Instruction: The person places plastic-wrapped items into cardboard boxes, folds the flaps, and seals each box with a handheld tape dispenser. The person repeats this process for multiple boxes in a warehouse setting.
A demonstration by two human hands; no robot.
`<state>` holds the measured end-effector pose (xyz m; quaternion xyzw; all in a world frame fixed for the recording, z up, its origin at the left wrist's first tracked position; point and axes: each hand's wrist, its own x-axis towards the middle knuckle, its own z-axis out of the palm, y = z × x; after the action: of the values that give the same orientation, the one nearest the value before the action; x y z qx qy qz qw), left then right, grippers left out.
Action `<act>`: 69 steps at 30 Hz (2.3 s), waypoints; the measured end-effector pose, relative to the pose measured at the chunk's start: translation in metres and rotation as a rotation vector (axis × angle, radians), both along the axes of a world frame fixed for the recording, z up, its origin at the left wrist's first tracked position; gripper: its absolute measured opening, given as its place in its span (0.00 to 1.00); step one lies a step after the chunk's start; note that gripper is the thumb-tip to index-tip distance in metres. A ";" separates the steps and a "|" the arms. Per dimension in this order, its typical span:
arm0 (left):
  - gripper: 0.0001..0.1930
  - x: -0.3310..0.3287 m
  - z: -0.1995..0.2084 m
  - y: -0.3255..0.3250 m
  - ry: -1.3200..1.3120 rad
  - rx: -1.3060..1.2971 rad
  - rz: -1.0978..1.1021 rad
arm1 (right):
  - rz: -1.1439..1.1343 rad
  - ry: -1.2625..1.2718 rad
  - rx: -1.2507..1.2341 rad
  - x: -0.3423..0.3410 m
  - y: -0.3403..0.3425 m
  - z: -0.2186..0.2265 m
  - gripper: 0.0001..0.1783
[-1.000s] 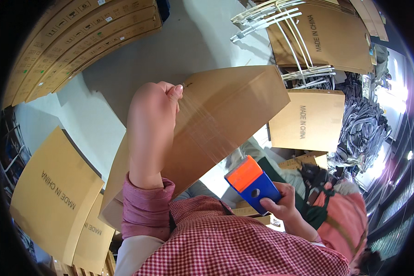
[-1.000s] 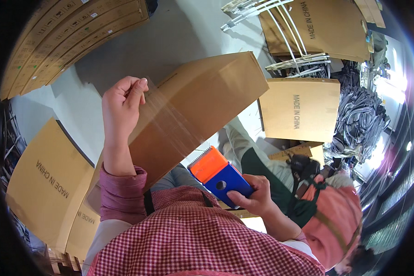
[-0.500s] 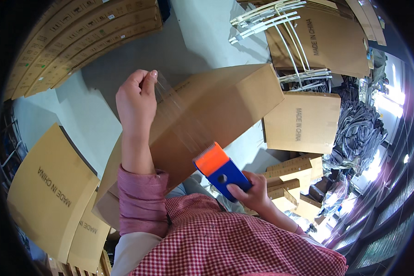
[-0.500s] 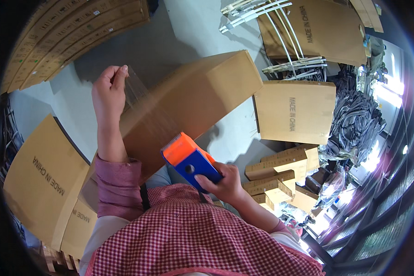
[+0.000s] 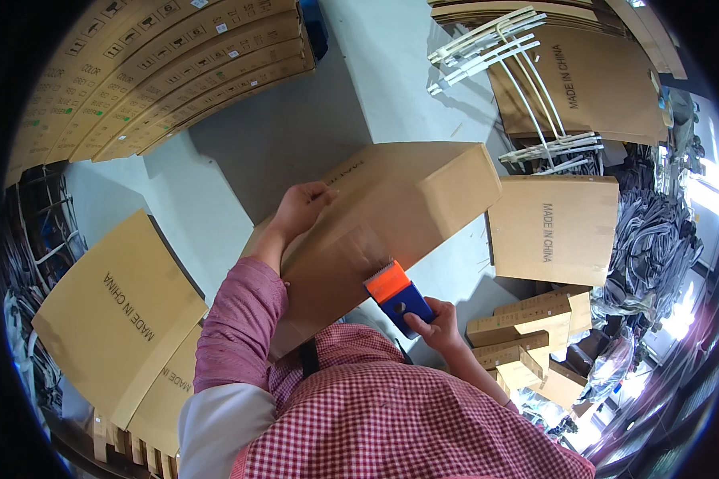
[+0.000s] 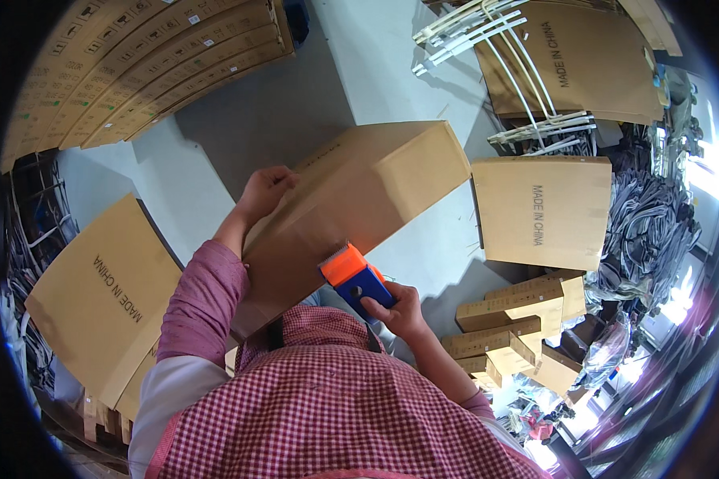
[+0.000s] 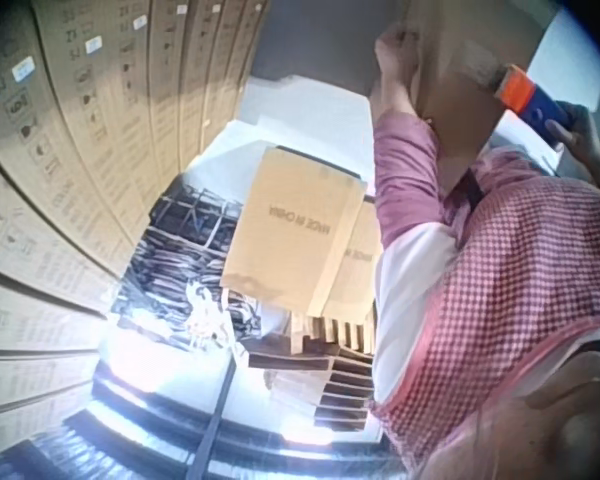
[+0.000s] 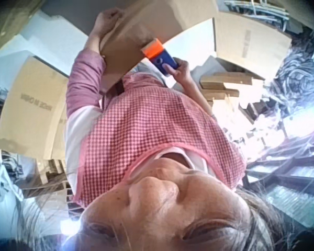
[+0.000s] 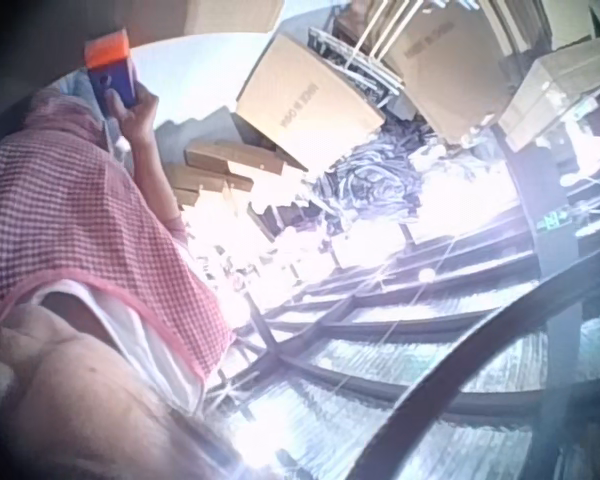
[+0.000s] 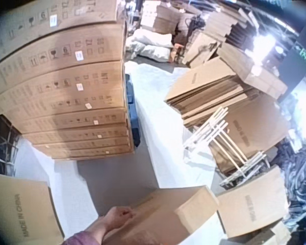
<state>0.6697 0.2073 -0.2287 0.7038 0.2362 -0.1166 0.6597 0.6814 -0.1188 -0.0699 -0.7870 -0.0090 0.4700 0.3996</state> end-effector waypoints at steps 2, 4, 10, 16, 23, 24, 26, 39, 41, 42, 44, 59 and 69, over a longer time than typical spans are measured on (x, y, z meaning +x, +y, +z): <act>0.12 -0.002 -0.007 -0.009 0.041 -0.018 -0.028 | -0.014 0.019 0.031 -0.003 -0.008 -0.005 0.23; 0.13 -0.004 -0.016 -0.015 0.043 -0.052 -0.055 | -0.061 0.056 0.062 -0.005 -0.013 -0.009 0.23; 0.20 -0.014 -0.039 -0.017 -0.100 0.164 -0.226 | -0.032 0.068 0.100 -0.002 -0.013 -0.013 0.21; 0.34 0.016 -0.020 -0.018 0.666 0.633 -0.488 | -0.039 0.053 0.120 -0.001 -0.014 -0.017 0.23; 0.38 0.044 -0.080 -0.038 0.095 -0.024 -0.403 | -0.038 -0.003 0.160 -0.004 -0.016 -0.024 0.22; 0.38 0.040 -0.091 -0.028 0.322 0.205 -0.452 | -0.061 -0.003 0.234 -0.004 -0.014 -0.024 0.22; 0.40 0.031 -0.093 -0.003 0.548 0.686 -0.591 | -0.032 -0.027 0.167 -0.002 -0.010 -0.024 0.21; 0.66 -0.063 0.131 -0.089 0.308 1.186 -0.287 | 0.081 -0.229 0.100 0.019 0.037 -0.001 0.31; 0.65 -0.061 0.119 -0.084 0.275 1.223 -0.260 | 0.112 -0.244 0.048 0.022 0.044 0.004 0.34; 0.65 -0.060 0.115 -0.081 0.337 1.217 -0.247 | 0.115 -0.253 0.044 0.022 0.046 0.006 0.34; 0.65 -0.061 0.112 -0.076 0.313 1.163 -0.252 | 0.072 -0.263 0.069 0.021 0.044 0.008 0.34; 0.66 -0.065 0.121 -0.100 0.421 1.227 -0.325 | 0.119 -0.055 -0.380 -0.031 -0.059 -0.022 0.34; 0.65 -0.067 0.112 -0.099 0.339 1.290 -0.239 | -0.077 0.351 -0.437 0.041 0.108 -0.083 0.17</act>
<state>0.6030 0.1082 -0.1168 0.9499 0.2792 -0.1331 0.0441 0.7219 -0.0113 -0.1531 -0.7608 0.1919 0.5743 0.2334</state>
